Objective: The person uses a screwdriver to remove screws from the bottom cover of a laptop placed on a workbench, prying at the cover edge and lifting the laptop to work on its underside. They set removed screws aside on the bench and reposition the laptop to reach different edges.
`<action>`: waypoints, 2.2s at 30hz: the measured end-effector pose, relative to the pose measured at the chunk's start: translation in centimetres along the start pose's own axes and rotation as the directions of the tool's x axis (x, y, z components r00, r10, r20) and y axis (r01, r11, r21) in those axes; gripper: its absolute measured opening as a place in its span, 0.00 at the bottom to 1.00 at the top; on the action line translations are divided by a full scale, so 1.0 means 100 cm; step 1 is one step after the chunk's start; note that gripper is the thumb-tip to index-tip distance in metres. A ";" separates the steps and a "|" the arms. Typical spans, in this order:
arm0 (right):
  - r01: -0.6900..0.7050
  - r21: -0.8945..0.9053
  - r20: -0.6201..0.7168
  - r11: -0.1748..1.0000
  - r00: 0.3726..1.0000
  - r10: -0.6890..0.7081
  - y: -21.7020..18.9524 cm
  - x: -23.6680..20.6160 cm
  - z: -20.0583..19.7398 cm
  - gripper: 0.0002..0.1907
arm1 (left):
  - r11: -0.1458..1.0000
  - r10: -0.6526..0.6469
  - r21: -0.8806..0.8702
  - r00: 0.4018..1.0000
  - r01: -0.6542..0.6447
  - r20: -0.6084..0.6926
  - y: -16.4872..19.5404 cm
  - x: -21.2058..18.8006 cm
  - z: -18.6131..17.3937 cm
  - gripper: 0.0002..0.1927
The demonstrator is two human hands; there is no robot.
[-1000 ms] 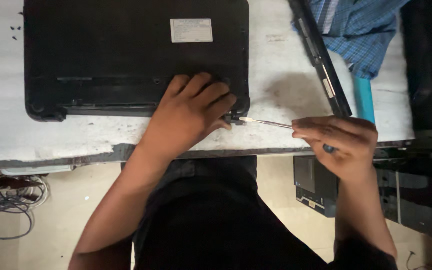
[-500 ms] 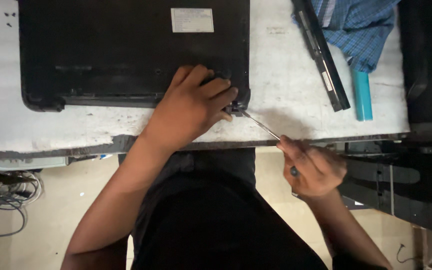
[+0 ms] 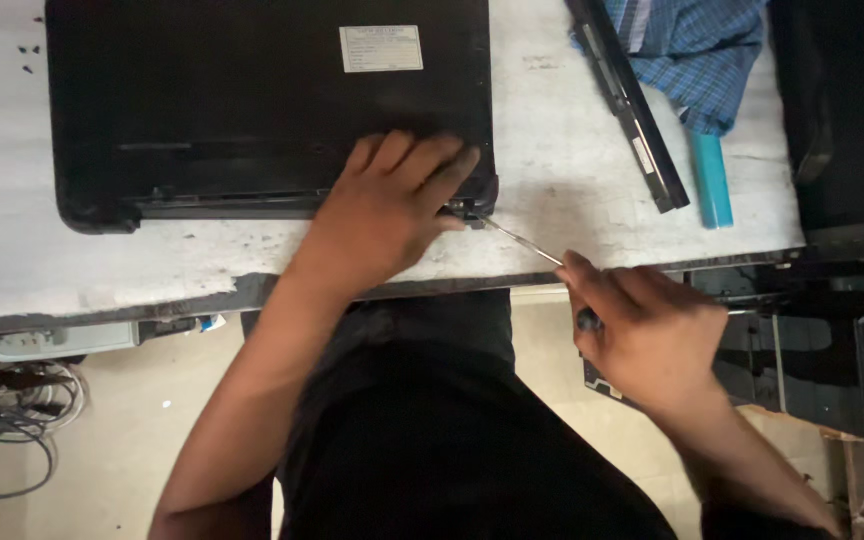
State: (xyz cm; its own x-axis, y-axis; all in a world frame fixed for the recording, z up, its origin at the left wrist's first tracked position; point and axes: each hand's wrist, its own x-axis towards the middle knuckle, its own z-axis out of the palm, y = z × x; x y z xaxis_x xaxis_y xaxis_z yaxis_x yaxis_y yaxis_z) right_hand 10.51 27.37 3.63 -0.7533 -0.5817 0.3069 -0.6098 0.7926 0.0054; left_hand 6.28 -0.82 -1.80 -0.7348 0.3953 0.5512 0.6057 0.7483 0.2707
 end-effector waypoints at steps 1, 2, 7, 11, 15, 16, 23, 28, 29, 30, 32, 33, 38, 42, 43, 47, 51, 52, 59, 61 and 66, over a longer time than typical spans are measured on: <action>0.010 -0.051 0.038 0.999 0.999 -0.009 -0.004 0.005 -0.006 0.26 | 1.000 -0.003 0.016 1.000 0.003 0.000 0.000 0.000 0.000 0.34; 0.024 -0.103 0.080 0.994 0.997 -0.016 -0.007 0.010 -0.012 0.27 | 1.000 -0.008 0.028 1.000 0.008 -0.001 0.001 0.001 0.000 0.35; 0.111 -0.157 0.193 0.981 0.978 -0.079 -0.033 0.019 -0.021 0.40 | 0.999 -0.036 -0.013 0.999 0.037 0.036 0.000 0.000 0.004 0.36; 0.104 -0.189 0.139 0.976 0.987 -0.078 -0.051 0.013 -0.007 0.39 | 0.999 -0.043 -0.022 0.998 0.044 0.034 -0.003 -0.005 0.008 0.36; -0.003 -0.161 0.047 0.987 0.999 0.011 -0.053 0.000 0.010 0.36 | 0.999 -0.046 -0.017 0.999 0.046 0.022 -0.004 -0.005 0.010 0.35; -0.014 -0.143 0.022 0.990 1.000 0.018 -0.051 -0.003 0.014 0.37 | 0.998 -0.051 -0.024 0.998 0.052 0.024 -0.003 -0.005 0.010 0.36; -0.015 -0.065 -0.195 0.998 0.981 0.002 -0.030 -0.020 0.044 0.30 | 0.998 -0.053 -0.024 0.997 0.054 0.063 -0.004 -0.004 0.009 0.36; -0.151 -0.046 -0.173 0.987 0.975 0.141 -0.022 -0.019 0.049 0.19 | 0.997 -0.063 -0.029 0.996 0.065 0.056 -0.003 -0.003 0.011 0.35; -0.167 -0.070 -0.151 0.984 0.976 0.155 -0.021 -0.018 0.048 0.20 | 0.998 -0.061 -0.024 0.997 0.063 0.056 -0.003 -0.003 0.011 0.35; -0.184 -0.093 -0.126 0.978 0.977 0.172 -0.021 -0.017 0.046 0.20 | 0.998 -0.059 -0.021 0.996 0.060 0.060 -0.003 -0.004 0.010 0.36; -0.165 -0.099 -0.121 0.981 0.981 0.153 -0.019 -0.016 0.043 0.19 | 0.998 -0.060 -0.014 0.997 0.061 0.055 -0.003 -0.003 0.010 0.36; -0.159 -0.102 -0.118 0.982 0.982 0.147 -0.019 -0.016 0.043 0.19 | 0.998 -0.058 -0.013 0.997 0.059 0.055 -0.003 -0.003 0.009 0.36; -0.171 0.045 -0.059 0.984 0.983 0.174 -0.022 -0.019 0.058 0.23 | 0.998 -0.060 0.005 0.997 0.060 0.054 -0.003 -0.003 0.010 0.37; -0.077 0.519 -0.148 0.852 0.973 0.178 -0.028 -0.023 0.076 0.20 | 0.997 -0.072 -0.008 0.996 0.072 0.060 0.001 -0.002 0.012 0.39; -0.152 0.548 -0.114 0.823 0.960 0.254 -0.030 -0.023 0.079 0.20 | 0.997 -0.073 0.000 0.996 0.073 0.058 0.002 -0.001 0.013 0.39; -0.476 0.841 0.331 0.258 0.829 0.451 -0.030 -0.024 0.078 0.23 | 0.997 -0.070 0.036 0.996 0.069 0.046 0.004 0.003 0.014 0.39; -0.645 0.730 0.681 -0.226 0.658 0.319 -0.025 -0.021 0.071 0.26 | 0.996 -0.089 0.016 0.996 0.088 0.031 0.005 0.005 0.016 0.37; -0.636 0.693 0.720 -0.339 0.633 0.284 -0.025 -0.020 0.071 0.26 | 0.996 -0.086 0.029 0.996 0.085 0.034 0.005 0.005 0.016 0.37; -0.370 0.689 0.638 -0.624 0.718 0.279 -0.064 -0.016 0.095 0.28 | 0.997 -0.069 0.045 0.996 0.066 0.062 0.005 0.002 0.017 0.40; -0.348 0.759 0.585 -0.550 0.736 0.341 -0.073 -0.015 0.105 0.29 | 0.998 -0.063 0.017 0.995 0.061 0.075 0.006 0.002 0.014 0.43; -0.335 0.858 0.480 -0.390 0.795 0.371 -0.075 -0.014 0.113 0.31 | 0.998 -0.061 -0.005 0.996 0.062 0.060 0.008 0.005 0.008 0.47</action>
State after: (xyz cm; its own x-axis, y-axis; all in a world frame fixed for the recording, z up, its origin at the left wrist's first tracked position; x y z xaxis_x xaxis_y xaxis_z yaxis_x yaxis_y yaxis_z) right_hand 13.41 20.18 -7.59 -0.9434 -0.2566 -0.2103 0.2791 -0.2709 -0.9213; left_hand 6.08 0.41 -1.96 -0.7876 0.3799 0.4852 0.5607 0.7685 0.3083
